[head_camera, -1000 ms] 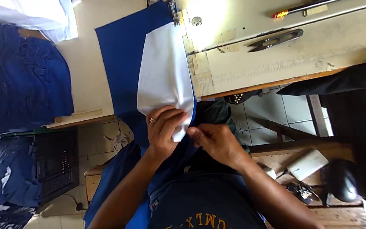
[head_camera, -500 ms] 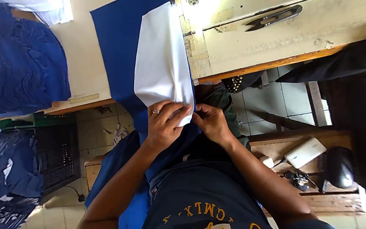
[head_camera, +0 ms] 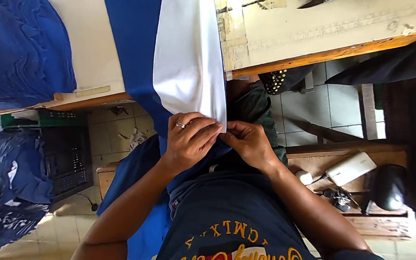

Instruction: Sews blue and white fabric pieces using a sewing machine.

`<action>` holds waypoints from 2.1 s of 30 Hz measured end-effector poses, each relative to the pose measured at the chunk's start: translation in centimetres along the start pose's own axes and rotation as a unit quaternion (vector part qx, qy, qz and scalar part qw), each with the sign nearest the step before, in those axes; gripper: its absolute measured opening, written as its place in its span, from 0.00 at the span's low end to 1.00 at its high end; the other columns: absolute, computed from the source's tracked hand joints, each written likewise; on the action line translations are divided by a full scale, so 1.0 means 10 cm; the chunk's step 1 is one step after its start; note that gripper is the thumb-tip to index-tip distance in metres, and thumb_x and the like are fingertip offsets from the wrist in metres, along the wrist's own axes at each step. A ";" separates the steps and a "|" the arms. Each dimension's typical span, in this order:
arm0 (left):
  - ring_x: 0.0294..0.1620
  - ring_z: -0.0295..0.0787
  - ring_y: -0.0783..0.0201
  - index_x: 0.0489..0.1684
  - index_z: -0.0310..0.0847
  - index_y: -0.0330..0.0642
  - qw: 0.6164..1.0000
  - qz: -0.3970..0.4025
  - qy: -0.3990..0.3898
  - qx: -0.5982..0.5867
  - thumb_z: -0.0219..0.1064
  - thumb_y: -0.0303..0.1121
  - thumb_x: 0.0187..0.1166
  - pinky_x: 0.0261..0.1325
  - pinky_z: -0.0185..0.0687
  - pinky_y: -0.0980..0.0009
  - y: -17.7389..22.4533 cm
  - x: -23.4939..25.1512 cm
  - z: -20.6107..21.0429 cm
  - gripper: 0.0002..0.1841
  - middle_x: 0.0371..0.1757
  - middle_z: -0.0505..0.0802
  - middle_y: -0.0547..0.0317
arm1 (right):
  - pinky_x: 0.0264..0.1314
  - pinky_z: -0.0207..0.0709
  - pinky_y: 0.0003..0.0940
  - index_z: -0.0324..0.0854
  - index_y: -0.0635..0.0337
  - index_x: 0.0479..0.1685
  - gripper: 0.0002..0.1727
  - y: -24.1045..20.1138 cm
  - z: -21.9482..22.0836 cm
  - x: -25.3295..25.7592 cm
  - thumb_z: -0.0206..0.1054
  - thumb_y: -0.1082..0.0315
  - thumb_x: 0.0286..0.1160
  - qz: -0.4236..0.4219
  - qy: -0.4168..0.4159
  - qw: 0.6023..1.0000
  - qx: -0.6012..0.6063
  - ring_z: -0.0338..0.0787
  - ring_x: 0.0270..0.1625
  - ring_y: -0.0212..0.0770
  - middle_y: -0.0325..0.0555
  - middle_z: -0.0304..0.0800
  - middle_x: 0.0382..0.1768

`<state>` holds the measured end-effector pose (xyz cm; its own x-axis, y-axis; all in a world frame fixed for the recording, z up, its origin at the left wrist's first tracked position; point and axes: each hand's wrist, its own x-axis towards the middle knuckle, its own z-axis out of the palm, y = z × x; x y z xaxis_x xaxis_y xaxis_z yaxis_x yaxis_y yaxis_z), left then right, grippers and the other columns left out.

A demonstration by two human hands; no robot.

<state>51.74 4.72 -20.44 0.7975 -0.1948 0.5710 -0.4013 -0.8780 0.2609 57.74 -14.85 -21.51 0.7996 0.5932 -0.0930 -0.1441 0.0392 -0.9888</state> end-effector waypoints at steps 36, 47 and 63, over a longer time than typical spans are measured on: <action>0.61 0.92 0.60 0.54 0.92 0.37 0.987 -0.109 -0.074 -0.091 0.67 0.38 0.85 0.67 0.87 0.61 -0.75 1.09 -0.41 0.14 0.56 0.95 0.50 | 0.68 0.77 0.41 0.96 0.48 0.49 0.14 0.19 -0.03 0.30 0.65 0.73 0.80 -0.296 0.112 0.874 -0.370 0.88 0.65 0.43 0.37 0.97 0.56; 0.68 0.81 0.45 0.45 0.88 0.35 0.979 -0.201 -0.031 0.019 0.66 0.48 0.85 0.71 0.71 0.47 -1.50 1.61 0.19 0.21 0.59 0.90 0.41 | 0.64 0.78 0.38 0.96 0.46 0.50 0.14 0.05 -0.01 0.23 0.65 0.71 0.80 -0.250 0.116 0.890 -0.364 0.89 0.62 0.41 0.35 0.97 0.57; 0.69 0.81 0.44 0.61 0.85 0.37 0.983 -0.178 -0.047 0.030 0.68 0.47 0.83 0.72 0.72 0.47 -1.51 1.69 0.14 0.22 0.63 0.89 0.41 | 0.64 0.78 0.38 0.96 0.46 0.50 0.14 0.04 0.02 0.24 0.65 0.72 0.79 -0.242 0.113 0.899 -0.346 0.88 0.62 0.41 0.36 0.96 0.57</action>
<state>71.93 14.09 -15.80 0.9215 0.0922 0.3773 -0.0650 -0.9211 0.3838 59.48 -13.31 -22.11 0.7805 0.4595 0.4240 0.5875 -0.3072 -0.7486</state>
